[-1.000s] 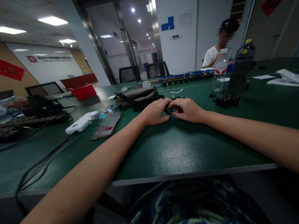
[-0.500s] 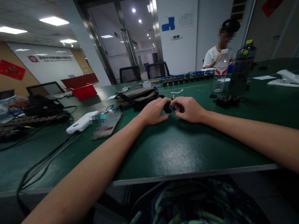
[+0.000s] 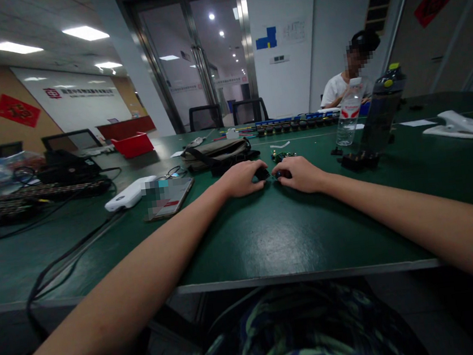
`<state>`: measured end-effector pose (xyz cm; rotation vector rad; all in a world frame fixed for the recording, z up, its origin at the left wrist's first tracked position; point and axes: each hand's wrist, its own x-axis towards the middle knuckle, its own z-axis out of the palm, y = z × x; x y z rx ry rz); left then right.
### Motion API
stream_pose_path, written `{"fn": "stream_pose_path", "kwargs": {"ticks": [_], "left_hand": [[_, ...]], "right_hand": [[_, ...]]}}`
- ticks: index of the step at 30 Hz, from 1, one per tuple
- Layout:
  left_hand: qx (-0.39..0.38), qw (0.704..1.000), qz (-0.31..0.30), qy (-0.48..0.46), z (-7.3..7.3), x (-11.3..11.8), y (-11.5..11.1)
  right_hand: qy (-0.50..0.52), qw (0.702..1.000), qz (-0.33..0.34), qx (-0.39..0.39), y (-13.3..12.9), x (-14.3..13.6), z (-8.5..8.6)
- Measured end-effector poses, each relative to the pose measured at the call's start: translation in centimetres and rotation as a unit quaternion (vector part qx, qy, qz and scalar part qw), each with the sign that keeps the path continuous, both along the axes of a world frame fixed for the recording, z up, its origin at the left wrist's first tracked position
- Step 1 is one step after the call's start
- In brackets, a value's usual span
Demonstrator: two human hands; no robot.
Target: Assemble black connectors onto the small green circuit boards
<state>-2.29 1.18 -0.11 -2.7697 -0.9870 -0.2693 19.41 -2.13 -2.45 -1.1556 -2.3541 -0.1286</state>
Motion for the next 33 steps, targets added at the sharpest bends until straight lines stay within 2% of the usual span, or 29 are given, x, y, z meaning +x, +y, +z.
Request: {"fn": "stream_pose_path", "kwargs": {"ticks": [4, 7, 11, 17, 21, 25, 33], "left_hand": [[-0.014, 1.000, 0.004, 0.003, 0.2, 0.0, -0.1], [-0.023, 1.000, 0.005, 0.006, 0.3, 0.1, -0.1], [-0.036, 0.999, -0.007, 0.003, 0.3, 0.2, 0.0], [-0.044, 0.999, 0.007, -0.010, 0.1, 0.0, 0.1], [-0.063, 0.997, 0.029, -0.014, -0.1, -0.2, 0.1], [-0.075, 0.997, 0.023, 0.000, -0.2, -0.3, 0.3], [-0.051, 0.997, 0.007, 0.048, -0.2, 0.0, 0.5]], "right_hand": [[0.029, 1.000, -0.006, 0.006, 0.4, 0.7, 0.7], [0.052, 0.997, -0.047, 0.026, 1.1, 1.8, 1.1], [0.020, 0.996, -0.081, 0.007, 1.7, 2.9, 0.8], [-0.025, 0.998, -0.026, -0.047, 1.8, 2.6, -0.1], [0.010, 0.999, -0.001, -0.045, 1.7, 2.3, -0.3], [0.047, 0.998, 0.014, -0.041, 1.6, 2.2, -0.3], [0.036, 0.996, 0.049, -0.058, 1.4, 1.9, -0.4]]}}
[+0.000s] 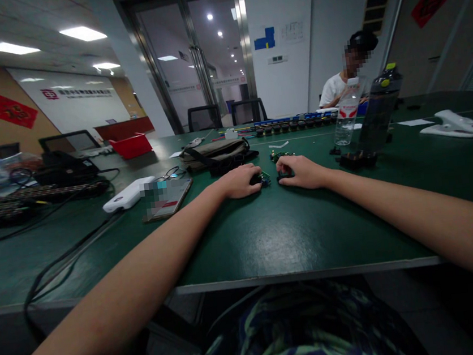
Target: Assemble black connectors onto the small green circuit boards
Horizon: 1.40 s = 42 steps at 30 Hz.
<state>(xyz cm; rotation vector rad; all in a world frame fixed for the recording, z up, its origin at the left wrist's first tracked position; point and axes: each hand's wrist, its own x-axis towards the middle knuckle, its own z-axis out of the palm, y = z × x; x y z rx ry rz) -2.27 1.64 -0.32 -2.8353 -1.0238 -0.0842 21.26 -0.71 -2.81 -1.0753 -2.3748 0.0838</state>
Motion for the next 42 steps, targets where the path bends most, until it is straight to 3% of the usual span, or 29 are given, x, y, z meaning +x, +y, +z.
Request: {"fn": "stream_pose_path", "kwargs": {"ticks": [11, 16, 25, 28, 33, 42], "left_hand": [[0.004, 0.998, -0.060, -0.034, -0.5, 0.2, 0.2], [-0.004, 0.998, -0.053, -0.037, -0.5, 0.3, 0.1], [-0.018, 0.997, -0.048, -0.058, -0.6, 0.1, 0.3], [-0.020, 0.996, -0.042, -0.070, -0.7, 0.2, 0.3], [-0.026, 0.997, -0.031, -0.063, -0.2, 0.0, -0.1], [-0.033, 0.997, 0.064, 0.015, 0.9, -0.6, -0.7]], "right_hand": [[-0.010, 0.998, 0.041, 0.050, -0.4, -0.5, -0.3], [-0.045, 0.998, 0.029, 0.025, -0.6, -0.8, 0.1], [0.050, 0.995, -0.005, -0.088, -0.4, -0.8, -0.1], [0.040, 0.994, 0.001, -0.104, -0.1, -0.7, -0.2], [-0.003, 0.998, -0.006, -0.055, -0.4, -0.8, 0.0], [-0.035, 0.997, -0.063, -0.021, -0.6, -0.8, 0.4]]}}
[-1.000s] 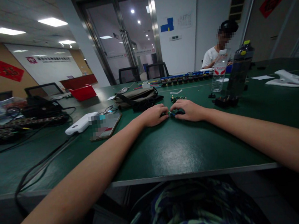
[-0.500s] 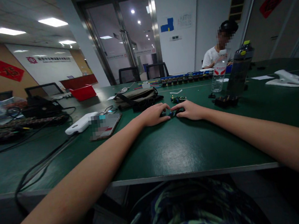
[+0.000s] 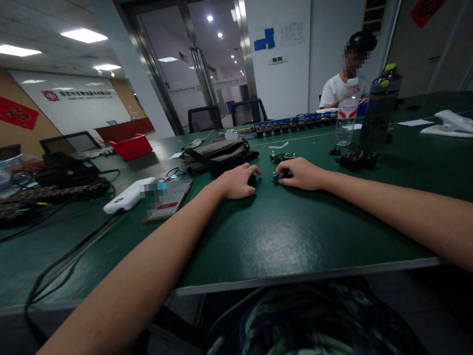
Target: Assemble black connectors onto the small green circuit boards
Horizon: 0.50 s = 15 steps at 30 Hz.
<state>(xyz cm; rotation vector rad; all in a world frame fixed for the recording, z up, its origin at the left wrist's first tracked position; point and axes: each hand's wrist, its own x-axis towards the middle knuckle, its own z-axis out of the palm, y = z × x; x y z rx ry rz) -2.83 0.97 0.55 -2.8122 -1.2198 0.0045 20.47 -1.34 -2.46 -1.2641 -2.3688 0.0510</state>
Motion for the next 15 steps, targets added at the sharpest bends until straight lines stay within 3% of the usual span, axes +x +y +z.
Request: {"fn": "stream_pose_path", "kwargs": {"ticks": [4, 15], "left_hand": [[0.001, 1.000, 0.022, 0.008, -0.10, -0.02, 0.28], [0.002, 0.998, -0.047, -0.038, -0.93, 0.15, 0.96]], "right_hand": [[-0.005, 1.000, -0.022, -0.001, 0.13, 0.12, -0.05], [-0.018, 1.000, -0.007, -0.001, 0.09, -0.01, -0.16]]}}
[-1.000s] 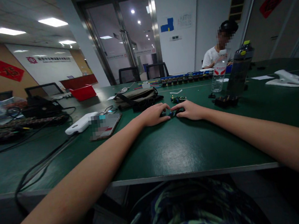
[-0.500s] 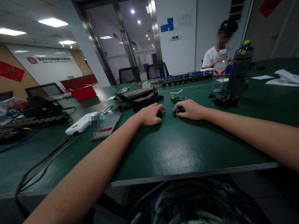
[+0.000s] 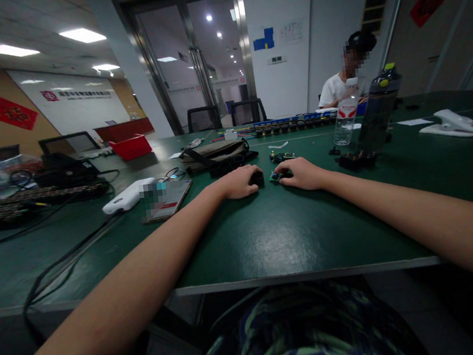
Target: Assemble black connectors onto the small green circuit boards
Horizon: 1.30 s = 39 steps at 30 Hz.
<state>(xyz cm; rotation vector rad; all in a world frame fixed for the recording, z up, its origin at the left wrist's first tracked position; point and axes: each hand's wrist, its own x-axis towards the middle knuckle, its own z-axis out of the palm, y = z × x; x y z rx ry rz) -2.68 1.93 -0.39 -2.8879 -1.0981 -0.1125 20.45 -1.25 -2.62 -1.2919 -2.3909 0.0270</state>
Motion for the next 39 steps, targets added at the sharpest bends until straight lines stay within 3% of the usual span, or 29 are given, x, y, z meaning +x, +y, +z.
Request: {"fn": "stream_pose_path", "kwargs": {"ticks": [39], "left_hand": [[-0.015, 1.000, 0.010, 0.013, 0.26, 0.07, -0.29]], "right_hand": [[0.001, 0.999, 0.025, 0.032, -0.05, 0.06, 0.08]]}}
